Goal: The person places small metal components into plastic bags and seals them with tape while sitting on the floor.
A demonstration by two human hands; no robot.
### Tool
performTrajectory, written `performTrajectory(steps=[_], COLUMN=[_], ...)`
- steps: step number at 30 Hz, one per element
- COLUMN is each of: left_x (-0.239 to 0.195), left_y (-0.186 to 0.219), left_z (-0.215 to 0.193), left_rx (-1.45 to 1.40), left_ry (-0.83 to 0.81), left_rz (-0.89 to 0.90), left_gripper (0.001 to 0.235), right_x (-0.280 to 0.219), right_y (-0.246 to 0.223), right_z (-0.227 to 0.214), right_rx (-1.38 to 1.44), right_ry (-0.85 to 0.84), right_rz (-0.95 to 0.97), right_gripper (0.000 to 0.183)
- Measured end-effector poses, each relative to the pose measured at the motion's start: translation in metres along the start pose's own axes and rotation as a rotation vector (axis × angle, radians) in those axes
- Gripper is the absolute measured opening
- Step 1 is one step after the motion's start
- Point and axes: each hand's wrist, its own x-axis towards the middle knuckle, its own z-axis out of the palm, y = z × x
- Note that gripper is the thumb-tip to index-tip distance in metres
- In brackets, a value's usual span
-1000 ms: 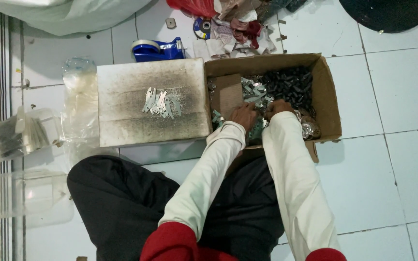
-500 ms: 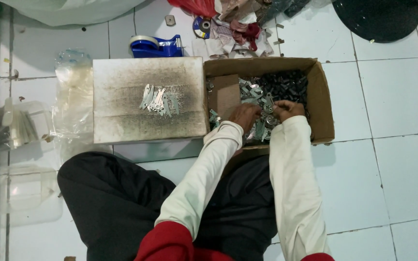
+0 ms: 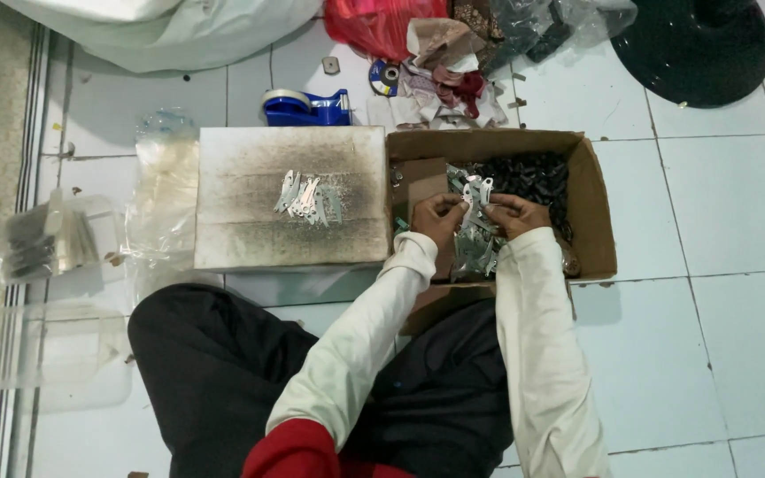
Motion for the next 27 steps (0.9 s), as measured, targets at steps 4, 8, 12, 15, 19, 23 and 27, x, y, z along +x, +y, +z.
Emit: performTrajectory(steps=[4,8,12,15,19,23,27], left_x=[-0.024,-0.049,-0.042,-0.035,-0.015,-0.018,0.002], left_y=[0.029,0.052,0.045,0.053,0.073,0.097,0.052], left_z=[-0.035,-0.108,-0.178,-0.213,-0.235,-0.239,-0.221], left_rx=[-0.068,0.040,0.367,0.417,0.408,0.666,0.812], left_ry=[-0.011,0.116,0.289,0.345,0.396,0.496,0.440], left_rz=[0.086,0.101,0.135,0.093,0.134,0.288,0.642], left_gripper=[0.022,0.020,0.017,0.019,0.019,0.026,0.020], right_x=[0.008,-0.003,-0.053,-0.037,-0.034,-0.035,-0.024], right_y=[0.015,0.034,0.002,0.019,0.011,0.009,0.006], right_z=[0.016,0.066,0.129,0.177,0.225,0.208,0.139], right_rx=[0.054,0.153,0.145,0.065,0.032,-0.061,-0.459], right_ry=[-0.050,-0.109,-0.188,-0.253,-0.306,-0.209,0.030], right_rz=[-0.037,-0.063,-0.038,-0.106,-0.151,-0.192,-0.468], right_gripper=[0.040,0.040,0.043,0.036,0.033,0.033,0.023])
